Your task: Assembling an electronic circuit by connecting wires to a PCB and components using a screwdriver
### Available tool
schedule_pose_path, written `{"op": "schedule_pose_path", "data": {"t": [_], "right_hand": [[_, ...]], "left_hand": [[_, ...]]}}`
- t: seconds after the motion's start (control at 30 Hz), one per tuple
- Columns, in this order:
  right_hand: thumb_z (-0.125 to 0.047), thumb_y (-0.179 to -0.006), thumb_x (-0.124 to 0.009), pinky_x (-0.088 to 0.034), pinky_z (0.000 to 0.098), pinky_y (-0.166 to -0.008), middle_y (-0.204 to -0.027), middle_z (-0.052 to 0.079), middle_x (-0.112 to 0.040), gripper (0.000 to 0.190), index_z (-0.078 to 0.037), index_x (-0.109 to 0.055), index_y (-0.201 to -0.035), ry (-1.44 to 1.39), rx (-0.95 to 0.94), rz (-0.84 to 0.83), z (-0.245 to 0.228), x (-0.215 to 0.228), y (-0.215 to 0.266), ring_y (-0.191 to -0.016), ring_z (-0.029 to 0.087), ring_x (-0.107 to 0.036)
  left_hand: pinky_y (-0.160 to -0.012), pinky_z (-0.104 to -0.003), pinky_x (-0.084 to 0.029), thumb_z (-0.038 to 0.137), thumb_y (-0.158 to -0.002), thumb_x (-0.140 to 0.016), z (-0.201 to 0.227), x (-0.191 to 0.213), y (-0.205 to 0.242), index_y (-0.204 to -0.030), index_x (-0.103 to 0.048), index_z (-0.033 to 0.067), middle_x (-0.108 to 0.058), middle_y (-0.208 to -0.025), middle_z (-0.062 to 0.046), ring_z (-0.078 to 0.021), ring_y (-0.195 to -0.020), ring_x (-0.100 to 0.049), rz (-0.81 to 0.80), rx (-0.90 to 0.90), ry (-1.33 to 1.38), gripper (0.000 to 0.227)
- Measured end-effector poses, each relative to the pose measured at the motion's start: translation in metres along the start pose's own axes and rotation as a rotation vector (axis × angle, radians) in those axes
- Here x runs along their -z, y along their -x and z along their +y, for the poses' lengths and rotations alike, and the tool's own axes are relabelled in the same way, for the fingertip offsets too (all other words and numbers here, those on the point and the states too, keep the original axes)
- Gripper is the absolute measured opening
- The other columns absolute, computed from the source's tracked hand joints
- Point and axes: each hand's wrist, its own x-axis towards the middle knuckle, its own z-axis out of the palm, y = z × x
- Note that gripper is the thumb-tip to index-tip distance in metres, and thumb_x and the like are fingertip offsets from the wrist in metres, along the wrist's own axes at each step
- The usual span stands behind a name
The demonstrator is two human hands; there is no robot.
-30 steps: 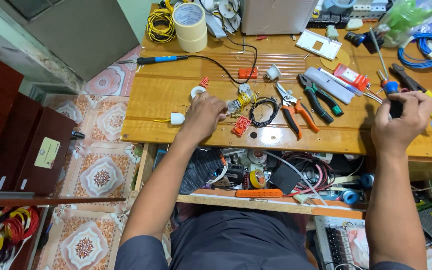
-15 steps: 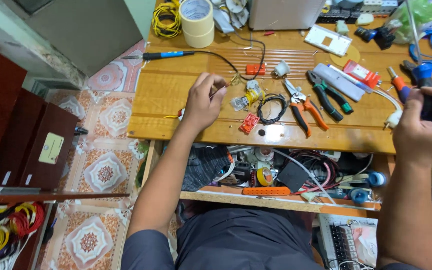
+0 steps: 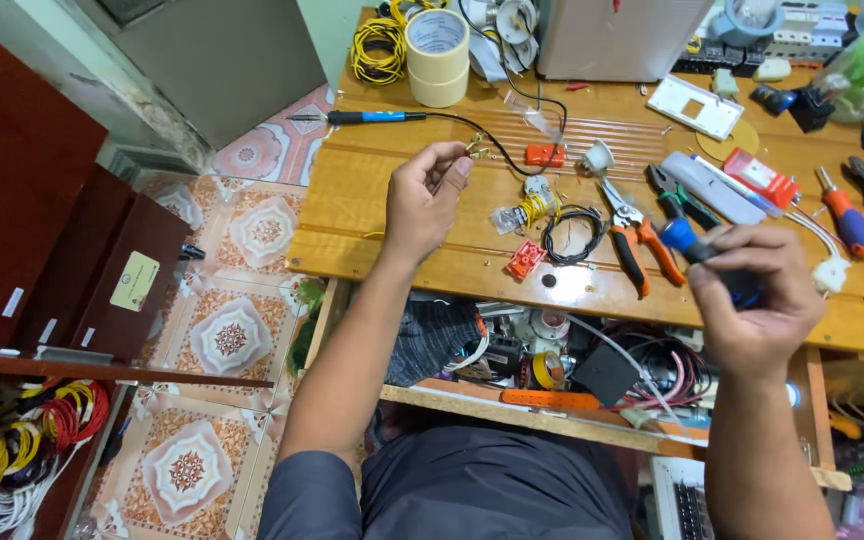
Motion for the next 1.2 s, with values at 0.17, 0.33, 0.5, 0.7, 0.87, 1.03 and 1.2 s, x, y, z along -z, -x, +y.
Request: {"op": "schedule_pose_path", "data": {"t": [0.17, 0.33, 0.5, 0.7, 0.87, 1.03, 1.2], "right_hand": [[0.006, -0.095, -0.071, -0.06, 0.0446, -0.107, -0.111, 0.021, -0.061, 0.012, 0.005, -0.061, -0.101, -0.077, 0.011, -0.039, 0.013, -0.006, 0.012, -0.106, 0.031, -0.065], [0.001, -0.092, -0.074, -0.057, 0.0415, -0.099, -0.104, 0.021, -0.062, 0.012, 0.003, -0.062, -0.095, -0.06, -0.067, -0.079, 0.009, -0.009, 0.016, -0.1, 0.029, -0.065], [0.002, -0.09, -0.075, -0.058, 0.0426, -0.098, -0.102, 0.021, -0.064, 0.011, 0.003, -0.064, -0.091, -0.023, -0.049, -0.106, 0.009, -0.012, 0.012, -0.099, 0.03, -0.066], [0.001, -0.089, -0.075, -0.056, 0.0414, -0.098, -0.101, 0.02, -0.062, 0.014, 0.001, -0.061, -0.091, -0.052, -0.106, -0.11, 0.018, -0.007, 0.016, -0.098, 0.03, -0.066], [0.001, -0.091, -0.075, -0.057, 0.0422, -0.099, -0.103, 0.02, -0.062, 0.015, 0.001, -0.061, -0.092, -0.05, -0.109, -0.122, 0.022, -0.003, 0.016, -0.101, 0.031, -0.067], [0.001, -0.093, -0.075, -0.053, 0.0407, -0.099, -0.103, 0.021, -0.064, 0.013, 0.002, -0.062, -0.092, 0.008, -0.131, -0.168, 0.017, -0.004, 0.015, -0.1, 0.03, -0.065], [0.001, -0.092, -0.075, -0.054, 0.0405, -0.098, -0.103, 0.021, -0.064, 0.013, 0.001, -0.063, -0.092, -0.002, -0.128, -0.184, 0.017, -0.009, 0.015, -0.1, 0.029, -0.065]], "left_hand": [[-0.075, -0.027, -0.055, 0.028, -0.098, -0.067, 0.014, 0.005, 0.007, -0.109, -0.072, 0.0041, -0.071, -0.097, -0.005, -0.0123, -0.085, -0.068, 0.133, -0.108, -0.173, 0.027], [-0.077, -0.038, -0.052, 0.017, -0.1, -0.065, 0.015, 0.006, 0.009, -0.104, -0.071, 0.0015, -0.071, -0.096, -0.012, -0.0275, -0.087, -0.069, 0.176, -0.381, -0.45, 0.017], [-0.075, -0.034, -0.051, 0.015, -0.1, -0.066, 0.007, 0.008, 0.01, -0.108, -0.072, 0.0023, -0.07, -0.098, -0.01, -0.0231, -0.084, -0.066, 0.12, -0.349, -0.437, 0.016], [-0.077, -0.037, -0.049, 0.016, -0.101, -0.066, -0.013, 0.014, 0.009, -0.108, -0.07, 0.0044, -0.07, -0.099, -0.009, -0.0268, -0.089, -0.065, 0.064, -0.376, -0.5, 0.014], [-0.08, -0.043, -0.049, 0.014, -0.101, -0.066, -0.027, 0.016, 0.006, -0.107, -0.068, 0.0022, -0.071, -0.1, -0.012, -0.0326, -0.091, -0.064, 0.048, -0.45, -0.57, 0.013], [-0.076, -0.04, -0.05, 0.009, -0.097, -0.07, -0.031, 0.016, 0.005, -0.099, -0.067, 0.0028, -0.071, -0.093, -0.011, -0.0302, -0.087, -0.066, 0.023, -0.455, -0.55, 0.007], [-0.075, -0.04, -0.05, 0.01, -0.099, -0.068, -0.028, 0.017, 0.006, -0.1, -0.066, 0.0042, -0.069, -0.094, -0.01, -0.0292, -0.086, -0.065, 0.0, -0.448, -0.53, 0.006]]}}
